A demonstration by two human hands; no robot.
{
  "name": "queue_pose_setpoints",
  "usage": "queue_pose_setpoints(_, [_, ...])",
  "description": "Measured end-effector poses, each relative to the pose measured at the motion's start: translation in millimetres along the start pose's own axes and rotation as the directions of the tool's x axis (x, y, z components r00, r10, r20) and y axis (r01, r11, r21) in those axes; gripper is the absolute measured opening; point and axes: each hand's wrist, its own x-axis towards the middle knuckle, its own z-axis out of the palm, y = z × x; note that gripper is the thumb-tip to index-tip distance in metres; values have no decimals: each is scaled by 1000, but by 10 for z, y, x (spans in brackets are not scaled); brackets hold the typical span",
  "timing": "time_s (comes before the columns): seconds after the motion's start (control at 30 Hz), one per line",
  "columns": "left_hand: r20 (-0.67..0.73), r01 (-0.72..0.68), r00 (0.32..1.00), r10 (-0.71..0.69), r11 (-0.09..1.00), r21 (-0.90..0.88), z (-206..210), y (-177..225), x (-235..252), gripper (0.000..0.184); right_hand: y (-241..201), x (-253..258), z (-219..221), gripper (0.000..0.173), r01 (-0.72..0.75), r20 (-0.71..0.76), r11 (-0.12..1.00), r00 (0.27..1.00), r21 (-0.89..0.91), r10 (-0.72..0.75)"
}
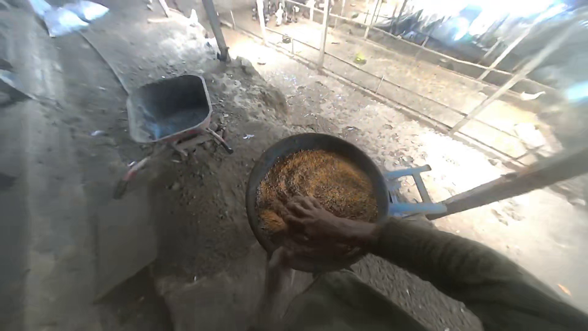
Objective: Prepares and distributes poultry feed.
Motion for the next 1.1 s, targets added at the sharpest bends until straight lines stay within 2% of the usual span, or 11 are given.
queue_pose_setpoints(0.1, [-137,-26,990,35,997,67,258,223,760,22,843,232,-500,45,61,106,987,993,-147,-46])
queue_pose_setpoints(0.17, [-175,-43,983,61,994,104,458,416,1265,22,1518,562,-873,46,36,52,975,998,-221,-25])
queue_pose_setpoints(0.27, [-206,-48,976,70,993,108,783,735,2008,19,2351,1431,-1491,51,-98,-13,973,995,-208,97])
queue_pose_setpoints(0.33, [-243,-28,969,50,995,93,1018,987,2401,18,2673,2151,-1717,59,-163,-87,979,984,-121,153])
queue_pose_setpoints(0.43, [-247,-48,967,59,998,49,1314,1242,3134,19,2853,3210,-1954,64,-167,-96,986,981,16,168])
queue_pose_setpoints(0.57, [-287,-102,954,83,993,-51,1505,1536,4226,18,3021,4159,-2021,64,54,76,997,995,59,-59])
queue_pose_setpoints(0.67, [-311,-115,946,87,991,-72,1539,1807,5096,20,3508,4755,-2254,59,252,235,968,941,-15,-242])
queue_pose_setpoints(0.73, [-320,-102,944,79,993,-56,1555,2063,5691,19,3959,5274,-2633,63,289,211,953,941,-95,-265])
queue_pose_setpoints(0.87, [-401,-46,916,20,997,-55,1957,3047,6841,26,5202,6428,-3481,80,32,-110,994,993,-108,-44])
queue_pose_setpoints(1.0, [-332,-82,940,75,997,-5,1978,3447,8061,19,5857,7447,-3909,90,-281,-93,960,956,-19,278])
queue_pose_setpoints(1.1, [-325,-88,941,97,995,43,2150,3867,8951,16,6017,8407,-4056,88,-377,-125,917,911,129,392])
